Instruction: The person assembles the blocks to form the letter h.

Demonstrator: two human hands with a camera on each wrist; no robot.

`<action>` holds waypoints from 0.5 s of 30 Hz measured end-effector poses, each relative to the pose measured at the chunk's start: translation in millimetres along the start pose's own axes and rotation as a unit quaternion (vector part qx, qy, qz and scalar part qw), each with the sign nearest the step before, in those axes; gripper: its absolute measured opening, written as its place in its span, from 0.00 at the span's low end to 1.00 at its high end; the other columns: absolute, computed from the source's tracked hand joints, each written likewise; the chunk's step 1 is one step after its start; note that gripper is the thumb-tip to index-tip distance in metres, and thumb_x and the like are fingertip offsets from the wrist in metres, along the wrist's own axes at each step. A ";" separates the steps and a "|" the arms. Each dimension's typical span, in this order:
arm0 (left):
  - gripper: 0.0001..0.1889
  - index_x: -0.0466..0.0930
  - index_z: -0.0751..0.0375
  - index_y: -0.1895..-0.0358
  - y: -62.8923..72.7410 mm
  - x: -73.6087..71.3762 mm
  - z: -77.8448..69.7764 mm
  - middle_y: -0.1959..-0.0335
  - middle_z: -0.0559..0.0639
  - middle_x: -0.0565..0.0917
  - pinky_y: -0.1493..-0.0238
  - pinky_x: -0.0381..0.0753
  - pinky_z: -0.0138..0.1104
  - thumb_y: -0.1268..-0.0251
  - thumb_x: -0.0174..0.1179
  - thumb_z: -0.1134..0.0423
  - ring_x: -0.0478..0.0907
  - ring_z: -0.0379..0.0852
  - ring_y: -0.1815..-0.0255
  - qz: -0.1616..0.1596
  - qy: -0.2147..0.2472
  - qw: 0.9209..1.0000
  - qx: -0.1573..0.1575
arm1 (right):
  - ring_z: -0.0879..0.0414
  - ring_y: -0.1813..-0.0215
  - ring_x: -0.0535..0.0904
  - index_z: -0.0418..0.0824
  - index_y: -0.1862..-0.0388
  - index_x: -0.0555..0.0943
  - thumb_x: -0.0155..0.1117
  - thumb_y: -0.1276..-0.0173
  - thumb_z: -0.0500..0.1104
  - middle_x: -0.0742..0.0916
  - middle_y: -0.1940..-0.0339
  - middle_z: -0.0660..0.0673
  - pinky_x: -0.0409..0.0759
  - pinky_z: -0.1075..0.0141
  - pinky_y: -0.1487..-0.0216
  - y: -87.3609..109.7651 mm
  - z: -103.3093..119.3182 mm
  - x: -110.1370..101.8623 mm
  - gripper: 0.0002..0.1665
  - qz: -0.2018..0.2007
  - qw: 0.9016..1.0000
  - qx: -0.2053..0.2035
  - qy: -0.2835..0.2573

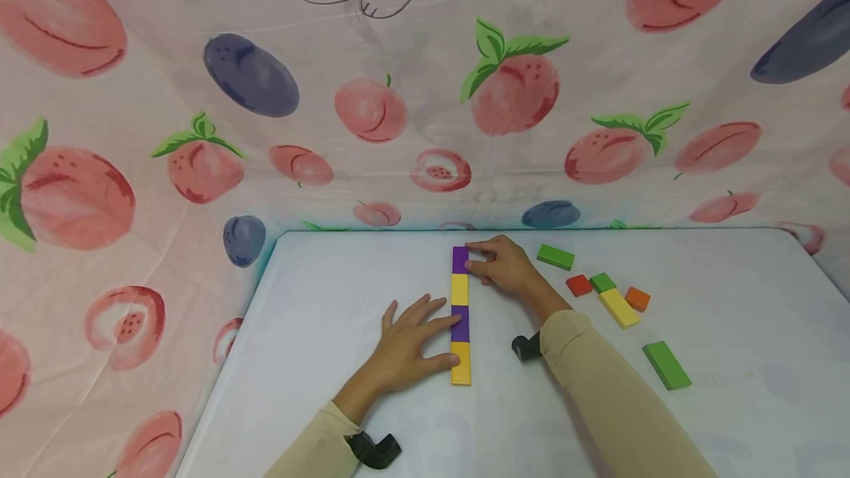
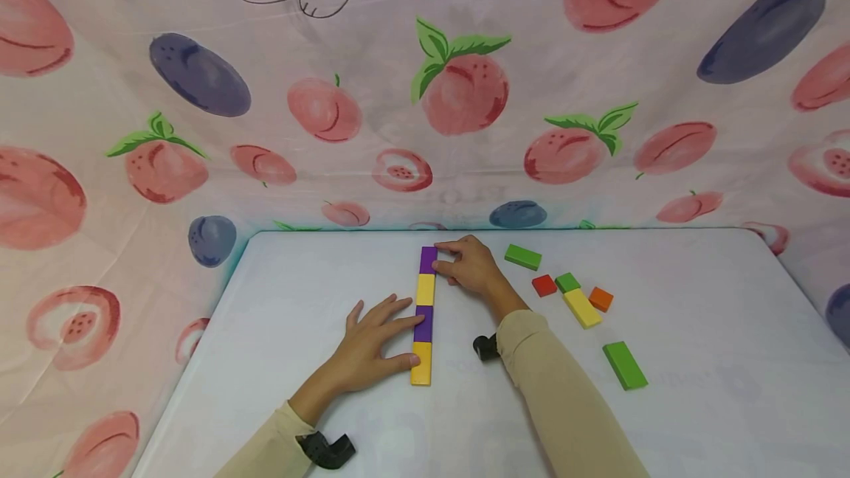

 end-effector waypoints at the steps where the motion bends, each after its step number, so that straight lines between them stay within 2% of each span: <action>1: 0.33 0.72 0.31 0.28 0.2 -0.2 -0.1 0.19 0.41 0.64 0.23 0.35 0.67 0.35 0.60 0.31 0.50 0.49 0.15 0.000 0.001 1.000 0.000 | 0.56 0.74 0.82 0.51 0.31 0.80 0.72 0.31 0.52 0.78 0.49 0.41 0.78 0.66 0.59 -0.2 -0.1 0.0 0.30 0.000 1.000 0.000 0.000; 11: 0.33 0.71 0.31 0.27 0.8 -1.0 -0.8 0.19 0.41 0.63 0.23 0.34 0.67 0.35 0.60 0.30 0.49 0.49 0.15 0.001 0.001 1.000 -0.004 | 0.56 0.73 0.82 0.52 0.30 0.79 0.71 0.31 0.53 0.77 0.48 0.41 0.78 0.65 0.59 -1.3 -2.8 1.0 0.31 0.004 1.000 0.002 -0.001; 15: 0.33 0.71 0.31 0.27 0.8 -0.8 -0.9 0.19 0.42 0.63 0.23 0.34 0.67 0.35 0.59 0.30 0.50 0.50 0.15 -0.001 0.003 1.000 0.000 | 0.55 0.70 0.83 0.53 0.29 0.78 0.71 0.31 0.54 0.78 0.48 0.42 0.79 0.64 0.56 0.9 -4.9 0.8 0.31 0.002 1.000 -0.002 0.001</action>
Point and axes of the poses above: each hand's wrist, its own y-axis away from the middle knuckle, its own x-axis out of the palm, z = x × y, the point moved 7 cm from there along -y, towards the middle knuckle
